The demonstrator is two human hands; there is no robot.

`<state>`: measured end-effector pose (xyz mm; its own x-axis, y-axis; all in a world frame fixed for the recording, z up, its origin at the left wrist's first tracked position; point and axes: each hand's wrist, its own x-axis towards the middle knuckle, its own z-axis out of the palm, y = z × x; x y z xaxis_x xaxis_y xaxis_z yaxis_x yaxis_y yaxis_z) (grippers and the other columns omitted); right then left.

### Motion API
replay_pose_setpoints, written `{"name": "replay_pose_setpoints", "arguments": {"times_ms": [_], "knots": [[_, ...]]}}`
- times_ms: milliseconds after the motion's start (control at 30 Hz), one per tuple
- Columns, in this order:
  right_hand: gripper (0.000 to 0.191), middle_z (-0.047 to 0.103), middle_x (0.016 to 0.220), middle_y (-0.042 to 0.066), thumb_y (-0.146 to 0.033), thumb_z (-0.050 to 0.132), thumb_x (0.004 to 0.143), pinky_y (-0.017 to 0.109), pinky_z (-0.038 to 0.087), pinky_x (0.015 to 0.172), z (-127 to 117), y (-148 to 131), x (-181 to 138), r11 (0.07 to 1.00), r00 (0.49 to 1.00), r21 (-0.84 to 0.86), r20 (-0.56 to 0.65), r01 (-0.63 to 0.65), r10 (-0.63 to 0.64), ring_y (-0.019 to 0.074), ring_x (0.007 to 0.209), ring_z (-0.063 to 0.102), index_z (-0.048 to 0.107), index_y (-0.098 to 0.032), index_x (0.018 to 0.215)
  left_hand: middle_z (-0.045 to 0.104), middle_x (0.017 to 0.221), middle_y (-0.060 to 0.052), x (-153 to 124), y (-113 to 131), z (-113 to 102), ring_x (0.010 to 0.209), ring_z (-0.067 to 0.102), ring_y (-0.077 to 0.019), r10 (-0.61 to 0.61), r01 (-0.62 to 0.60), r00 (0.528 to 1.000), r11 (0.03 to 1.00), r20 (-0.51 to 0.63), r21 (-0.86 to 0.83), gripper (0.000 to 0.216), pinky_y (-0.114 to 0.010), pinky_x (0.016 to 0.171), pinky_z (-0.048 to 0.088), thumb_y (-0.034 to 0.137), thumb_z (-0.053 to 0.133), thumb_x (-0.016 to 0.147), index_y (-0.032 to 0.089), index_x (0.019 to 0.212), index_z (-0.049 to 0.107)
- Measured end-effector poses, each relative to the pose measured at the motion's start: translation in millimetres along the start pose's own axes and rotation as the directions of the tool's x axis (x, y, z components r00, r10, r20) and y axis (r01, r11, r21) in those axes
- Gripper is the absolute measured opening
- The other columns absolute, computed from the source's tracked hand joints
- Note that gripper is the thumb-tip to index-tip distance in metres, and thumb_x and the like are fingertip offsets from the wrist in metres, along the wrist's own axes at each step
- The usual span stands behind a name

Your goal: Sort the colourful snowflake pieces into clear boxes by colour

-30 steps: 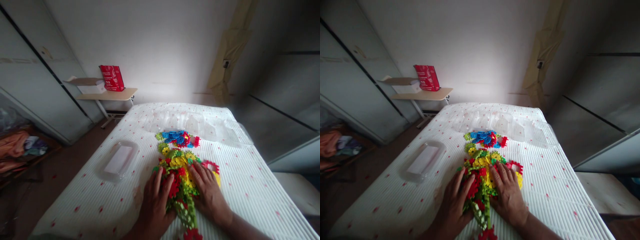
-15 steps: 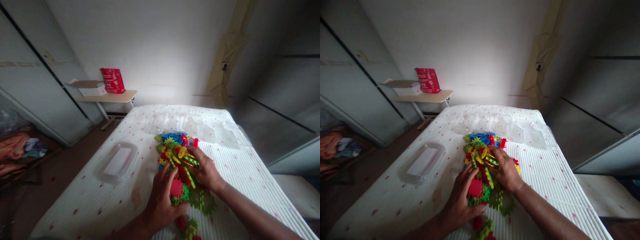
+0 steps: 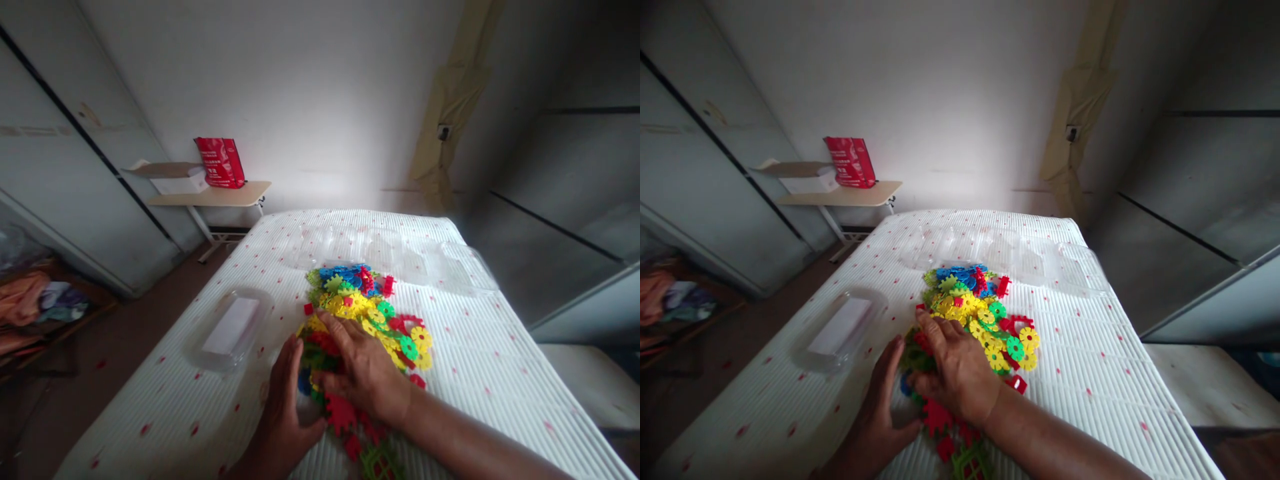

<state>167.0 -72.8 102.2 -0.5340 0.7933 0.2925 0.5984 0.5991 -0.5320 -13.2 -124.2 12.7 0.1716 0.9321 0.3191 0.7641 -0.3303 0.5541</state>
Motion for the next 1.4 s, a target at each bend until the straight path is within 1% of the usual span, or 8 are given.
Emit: {"name": "replay_pose_setpoints", "arguments": {"times_ms": [100,233,367,567,733,1033,1200,1400], "knots": [[0.059,0.053,0.127,0.012,-0.040,0.053,0.083,0.038,0.044,0.093,-17.8,16.8,-7.6,0.996,0.998,-0.068,-0.043,-0.054,0.052,0.0238,0.115,0.050,0.036,-0.019,0.136,0.012,0.150,-0.014,-2.2,-0.8,-7.4,0.136,0.018,-0.0342,0.009,-0.010,0.997,1.000,0.073,0.012,0.101,-0.052,0.104,0.031,0.017,0.062,0.064,0.025,0.144,0.000],[0.046,0.061,0.111,0.014,-0.046,0.044,0.088,0.041,0.045,0.084,-40.9,79.7,-23.4,0.883,0.932,-0.304,-0.182,-0.357,0.314,0.0270,0.101,0.057,0.050,-0.017,0.123,0.004,0.152,-0.012,-2.9,-4.9,-17.1,0.136,0.013,-0.0401,0.028,-0.043,0.965,0.998,0.262,0.053,0.115,-0.054,0.103,0.029,0.028,0.074,0.051,0.028,0.144,0.006],[0.053,0.062,0.103,0.013,-0.053,0.041,0.087,0.036,0.043,0.080,-37.1,114.1,-25.0,0.754,0.868,-0.446,-0.123,-0.481,0.481,0.0264,0.097,0.057,0.048,-0.018,0.125,0.004,0.153,-0.012,7.2,-5.6,-12.9,0.134,0.017,-0.0406,-0.017,-0.024,0.970,0.986,0.242,0.166,0.118,-0.054,0.103,0.026,0.043,0.076,0.047,0.027,0.144,0.010],[0.059,0.059,0.103,0.015,-0.062,0.034,0.085,0.039,0.040,0.078,-7.3,89.7,3.8,0.753,0.876,-0.480,-0.077,-0.451,0.476,0.0294,0.095,0.055,0.053,-0.019,0.120,0.026,0.147,-0.011,21.9,2.1,-1.8,0.131,0.024,-0.0359,-0.023,-0.029,0.966,0.980,0.257,0.196,0.103,-0.051,0.103,0.027,0.043,0.071,0.055,0.027,0.143,0.019],[0.053,0.058,0.100,0.010,-0.056,0.039,0.085,0.032,0.042,0.078,-1.9,79.2,10.9,0.881,0.925,-0.326,0.049,-0.342,0.378,0.0234,0.090,0.059,0.051,-0.020,0.123,0.013,0.152,-0.009,21.5,15.0,10.2,0.136,0.016,-0.0347,0.024,-0.065,0.958,0.989,0.284,0.135,0.088,-0.050,0.105,0.025,0.017,0.057,0.064,0.025,0.143,0.020],[0.043,0.061,0.104,0.003,-0.032,0.060,0.072,0.032,0.045,0.079,-2.4,73.8,11.5,0.855,0.906,0.313,0.055,-0.415,0.420,0.0192,0.091,0.057,0.055,-0.021,0.114,0.002,0.153,-0.009,27.5,26.0,40.5,0.140,0.003,-0.0278,0.055,-0.059,0.990,0.998,0.128,0.026,0.090,-0.051,0.111,0.019,-0.004,0.039,0.064,0.019,0.145,0.005],[0.029,0.060,0.094,0.003,-0.020,0.058,0.072,0.029,0.043,0.073,-14.7,40.8,7.8,0.931,0.946,0.176,0.012,-0.320,0.323,0.0166,0.082,0.055,0.058,-0.018,0.101,0.002,0.154,-0.003,24.3,26.7,41.4,0.140,0.004,-0.0222,-0.029,0.051,0.996,0.962,0.084,-0.268,0.091,-0.044,0.114,0.019,-0.004,0.038,0.064,0.023,0.145,0.006],[0.026,0.057,0.093,0.003,-0.014,0.057,0.074,0.028,0.043,0.074,-19.4,2.5,-0.9,0.977,0.983,0.124,0.077,-0.175,0.167,0.0160,0.085,0.055,0.056,-0.020,0.100,0.014,0.152,0.000,14.3,17.0,21.4,0.139,0.011,-0.0220,-0.199,0.260,0.966,0.731,0.168,-0.631,0.086,-0.045,0.115,0.013,0.002,0.041,0.066,0.028,0.144,0.014]]}}
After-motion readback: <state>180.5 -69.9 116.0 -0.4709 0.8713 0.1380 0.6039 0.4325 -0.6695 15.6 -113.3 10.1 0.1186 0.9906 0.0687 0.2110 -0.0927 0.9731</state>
